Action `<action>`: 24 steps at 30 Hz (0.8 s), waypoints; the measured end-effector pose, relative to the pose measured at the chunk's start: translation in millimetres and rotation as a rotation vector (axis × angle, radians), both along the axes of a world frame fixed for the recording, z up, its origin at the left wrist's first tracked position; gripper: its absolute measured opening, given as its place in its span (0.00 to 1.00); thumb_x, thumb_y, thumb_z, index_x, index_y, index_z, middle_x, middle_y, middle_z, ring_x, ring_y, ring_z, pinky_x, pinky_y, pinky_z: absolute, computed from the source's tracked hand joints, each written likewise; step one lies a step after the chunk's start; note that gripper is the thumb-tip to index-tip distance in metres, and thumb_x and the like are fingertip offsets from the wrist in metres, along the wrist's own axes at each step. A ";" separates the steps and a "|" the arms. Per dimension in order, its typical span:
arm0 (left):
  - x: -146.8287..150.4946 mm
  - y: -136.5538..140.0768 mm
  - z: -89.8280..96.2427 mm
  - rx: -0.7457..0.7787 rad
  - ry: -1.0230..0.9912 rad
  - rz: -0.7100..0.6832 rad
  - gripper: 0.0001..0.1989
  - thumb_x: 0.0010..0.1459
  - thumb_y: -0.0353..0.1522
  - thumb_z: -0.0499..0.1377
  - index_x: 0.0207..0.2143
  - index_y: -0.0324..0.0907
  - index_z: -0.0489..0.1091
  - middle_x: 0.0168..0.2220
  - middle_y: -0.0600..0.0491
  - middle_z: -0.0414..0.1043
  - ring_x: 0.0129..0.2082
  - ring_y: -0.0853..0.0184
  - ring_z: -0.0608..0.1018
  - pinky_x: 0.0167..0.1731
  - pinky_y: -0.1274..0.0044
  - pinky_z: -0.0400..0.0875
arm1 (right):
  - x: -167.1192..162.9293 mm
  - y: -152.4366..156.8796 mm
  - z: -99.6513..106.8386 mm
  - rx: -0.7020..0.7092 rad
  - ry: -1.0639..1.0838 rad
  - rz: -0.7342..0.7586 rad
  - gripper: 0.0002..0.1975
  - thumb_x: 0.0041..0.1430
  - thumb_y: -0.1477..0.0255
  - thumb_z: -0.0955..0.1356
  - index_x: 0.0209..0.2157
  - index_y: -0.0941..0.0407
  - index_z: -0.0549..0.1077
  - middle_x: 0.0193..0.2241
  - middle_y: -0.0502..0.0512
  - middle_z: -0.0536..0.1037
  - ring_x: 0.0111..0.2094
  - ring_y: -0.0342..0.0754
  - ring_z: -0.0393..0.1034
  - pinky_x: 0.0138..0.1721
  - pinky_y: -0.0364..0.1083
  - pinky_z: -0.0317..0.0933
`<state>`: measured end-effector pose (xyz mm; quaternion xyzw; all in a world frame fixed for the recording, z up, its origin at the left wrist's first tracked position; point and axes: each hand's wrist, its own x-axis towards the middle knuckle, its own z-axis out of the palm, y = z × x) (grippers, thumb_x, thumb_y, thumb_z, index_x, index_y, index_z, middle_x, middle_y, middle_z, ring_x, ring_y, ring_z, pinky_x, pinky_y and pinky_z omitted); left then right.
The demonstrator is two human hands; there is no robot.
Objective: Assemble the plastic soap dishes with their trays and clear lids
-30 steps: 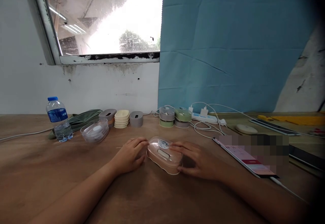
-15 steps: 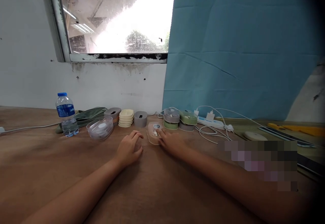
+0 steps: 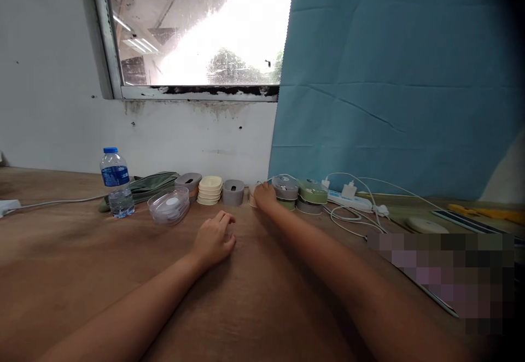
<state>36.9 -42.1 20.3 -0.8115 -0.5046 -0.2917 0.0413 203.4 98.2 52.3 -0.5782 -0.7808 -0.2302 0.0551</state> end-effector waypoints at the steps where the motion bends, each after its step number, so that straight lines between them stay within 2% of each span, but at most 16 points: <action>1: -1.3 0.8 0.4 0.008 0.034 0.001 0.11 0.50 0.29 0.53 0.39 0.42 0.61 0.41 0.51 0.67 0.36 0.64 0.72 0.36 0.73 0.64 | -4.7 0.2 1.4 0.006 -0.007 0.027 0.15 0.61 0.69 0.64 0.47 0.60 0.66 0.46 0.58 0.69 0.43 0.50 0.67 0.42 0.53 0.64; 5: -8.9 6.3 0.8 0.019 0.136 0.038 0.10 0.51 0.30 0.53 0.38 0.42 0.62 0.39 0.51 0.68 0.36 0.63 0.72 0.36 0.73 0.63 | -29.2 -1.3 -2.6 0.004 -0.028 0.149 0.15 0.61 0.68 0.63 0.48 0.58 0.65 0.47 0.57 0.68 0.43 0.50 0.67 0.42 0.53 0.64; 11: -25.0 19.7 -2.0 0.049 0.238 0.154 0.09 0.52 0.32 0.52 0.37 0.42 0.64 0.38 0.51 0.69 0.35 0.63 0.73 0.34 0.73 0.63 | -46.0 4.9 -10.0 -0.061 -0.035 0.153 0.14 0.61 0.68 0.63 0.47 0.59 0.66 0.45 0.57 0.69 0.41 0.48 0.68 0.40 0.51 0.65; 18: -37.7 30.6 -5.3 0.099 0.256 0.212 0.08 0.51 0.31 0.52 0.35 0.41 0.65 0.37 0.50 0.69 0.36 0.61 0.72 0.34 0.71 0.63 | -23.4 -0.5 10.6 -0.052 -0.078 0.201 0.13 0.62 0.68 0.63 0.47 0.58 0.66 0.45 0.56 0.69 0.41 0.48 0.68 0.40 0.51 0.65; 21: -38.2 32.8 -9.4 0.136 0.262 0.226 0.09 0.50 0.30 0.52 0.35 0.40 0.66 0.37 0.48 0.69 0.38 0.60 0.71 0.38 0.70 0.63 | -4.4 -21.3 19.4 -0.040 -0.103 0.273 0.13 0.62 0.68 0.63 0.46 0.59 0.66 0.43 0.56 0.70 0.39 0.47 0.69 0.39 0.50 0.66; 24: -37.8 38.1 -14.3 0.172 0.269 0.226 0.12 0.50 0.30 0.52 0.38 0.38 0.67 0.41 0.44 0.68 0.42 0.57 0.69 0.43 0.68 0.62 | 25.7 -57.8 23.5 -0.038 -0.135 0.372 0.08 0.62 0.71 0.62 0.40 0.59 0.69 0.36 0.55 0.74 0.35 0.47 0.70 0.34 0.46 0.65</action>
